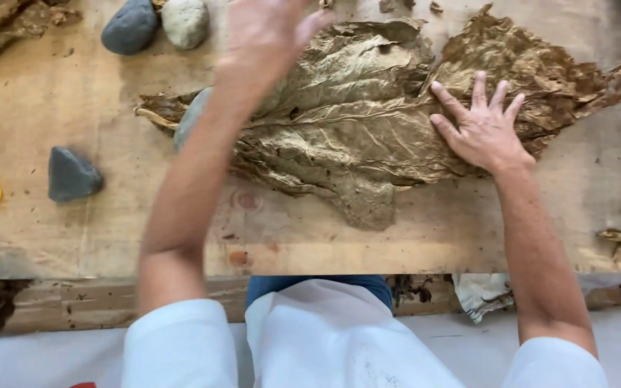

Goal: Spreading out and smoothing large dried tobacco leaves on a wooden workbench using hands and stones as weights.

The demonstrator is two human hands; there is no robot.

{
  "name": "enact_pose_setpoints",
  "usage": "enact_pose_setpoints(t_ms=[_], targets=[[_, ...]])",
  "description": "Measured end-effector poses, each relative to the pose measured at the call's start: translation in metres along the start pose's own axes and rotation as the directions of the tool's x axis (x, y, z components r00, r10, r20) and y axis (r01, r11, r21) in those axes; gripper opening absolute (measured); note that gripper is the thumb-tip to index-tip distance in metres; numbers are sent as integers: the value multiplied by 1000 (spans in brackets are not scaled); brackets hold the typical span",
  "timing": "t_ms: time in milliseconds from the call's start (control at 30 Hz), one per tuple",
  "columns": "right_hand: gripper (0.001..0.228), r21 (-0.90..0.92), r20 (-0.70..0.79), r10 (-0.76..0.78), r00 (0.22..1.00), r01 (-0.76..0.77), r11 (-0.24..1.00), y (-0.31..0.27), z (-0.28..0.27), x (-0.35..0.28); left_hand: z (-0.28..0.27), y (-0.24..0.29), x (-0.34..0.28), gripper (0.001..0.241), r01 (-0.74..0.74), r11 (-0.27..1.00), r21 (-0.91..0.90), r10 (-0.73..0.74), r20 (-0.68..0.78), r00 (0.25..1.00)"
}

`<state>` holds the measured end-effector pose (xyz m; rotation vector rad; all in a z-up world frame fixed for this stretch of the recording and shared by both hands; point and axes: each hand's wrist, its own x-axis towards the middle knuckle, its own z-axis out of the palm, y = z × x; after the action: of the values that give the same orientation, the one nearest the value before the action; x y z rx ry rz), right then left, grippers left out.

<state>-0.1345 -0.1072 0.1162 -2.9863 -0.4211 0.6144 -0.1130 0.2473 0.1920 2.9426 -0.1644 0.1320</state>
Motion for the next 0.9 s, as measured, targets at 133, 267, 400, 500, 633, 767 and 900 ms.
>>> enact_pose_setpoints(t_ms=[133,267,400,500,633,767,900], targets=[[74,16,-90,-49,995,50,999,4,-2,8,4,-96,-71,68,141,952,271,-200,207,958],[30,53,-573,-319,755,422,905,-23,-1,30,18,-126,-131,80,250,934,256,-331,353,875],[32,219,-597,-506,623,733,644,-83,-6,55,35,-123,-153,88,152,923,353,-202,110,973],[35,159,-534,-645,547,814,558,-117,-5,80,75,-117,-146,98,225,920,321,-254,50,966],[70,-22,-250,-577,778,591,806,-159,-19,84,91,-132,-151,91,214,960,183,-206,-60,977],[99,-40,-12,-383,924,382,923,-172,-18,88,69,-130,-148,82,197,979,46,-187,-165,968],[103,-68,17,-352,936,353,933,-173,-16,86,47,-108,-116,80,132,990,-48,-140,-261,955]])
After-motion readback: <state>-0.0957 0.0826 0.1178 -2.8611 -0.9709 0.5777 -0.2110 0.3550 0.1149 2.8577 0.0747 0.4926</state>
